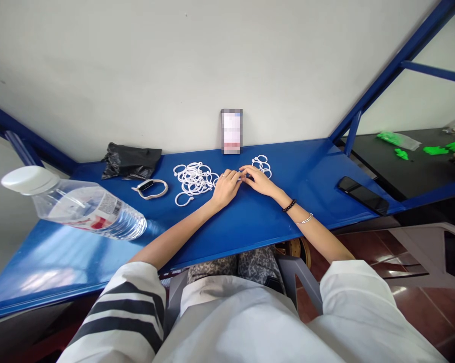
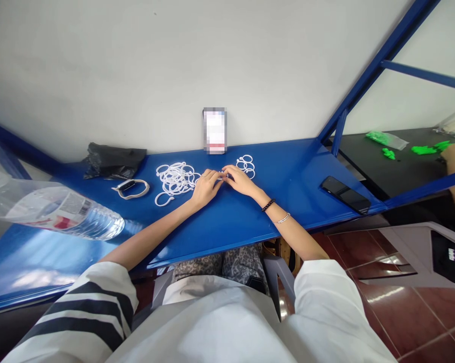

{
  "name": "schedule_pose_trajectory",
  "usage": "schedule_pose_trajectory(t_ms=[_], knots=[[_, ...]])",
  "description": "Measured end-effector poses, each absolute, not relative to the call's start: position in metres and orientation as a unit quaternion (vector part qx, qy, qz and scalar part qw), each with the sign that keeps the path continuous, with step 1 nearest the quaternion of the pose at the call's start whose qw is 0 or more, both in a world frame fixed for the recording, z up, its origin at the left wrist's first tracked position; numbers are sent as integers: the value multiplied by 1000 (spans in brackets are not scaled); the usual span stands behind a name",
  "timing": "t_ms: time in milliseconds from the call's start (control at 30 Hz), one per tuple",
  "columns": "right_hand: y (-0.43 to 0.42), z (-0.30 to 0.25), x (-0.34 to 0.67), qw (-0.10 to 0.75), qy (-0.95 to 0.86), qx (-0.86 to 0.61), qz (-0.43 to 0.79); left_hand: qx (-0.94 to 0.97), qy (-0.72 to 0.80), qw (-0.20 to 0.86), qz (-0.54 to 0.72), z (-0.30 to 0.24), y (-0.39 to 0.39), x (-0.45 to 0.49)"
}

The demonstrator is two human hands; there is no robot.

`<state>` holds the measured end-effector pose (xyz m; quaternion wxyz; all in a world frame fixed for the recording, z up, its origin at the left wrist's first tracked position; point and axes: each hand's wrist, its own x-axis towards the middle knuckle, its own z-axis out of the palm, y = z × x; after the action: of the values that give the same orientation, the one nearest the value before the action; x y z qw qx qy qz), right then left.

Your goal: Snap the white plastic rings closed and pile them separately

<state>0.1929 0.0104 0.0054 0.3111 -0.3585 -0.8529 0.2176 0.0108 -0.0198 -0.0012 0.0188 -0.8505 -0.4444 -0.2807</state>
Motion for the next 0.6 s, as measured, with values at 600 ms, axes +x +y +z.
schedule_pose_trajectory(t_ms=[600], knots=[[12,5,192,352,-787,-391,323,-713,-411,-267,-501,-6,-11,7]])
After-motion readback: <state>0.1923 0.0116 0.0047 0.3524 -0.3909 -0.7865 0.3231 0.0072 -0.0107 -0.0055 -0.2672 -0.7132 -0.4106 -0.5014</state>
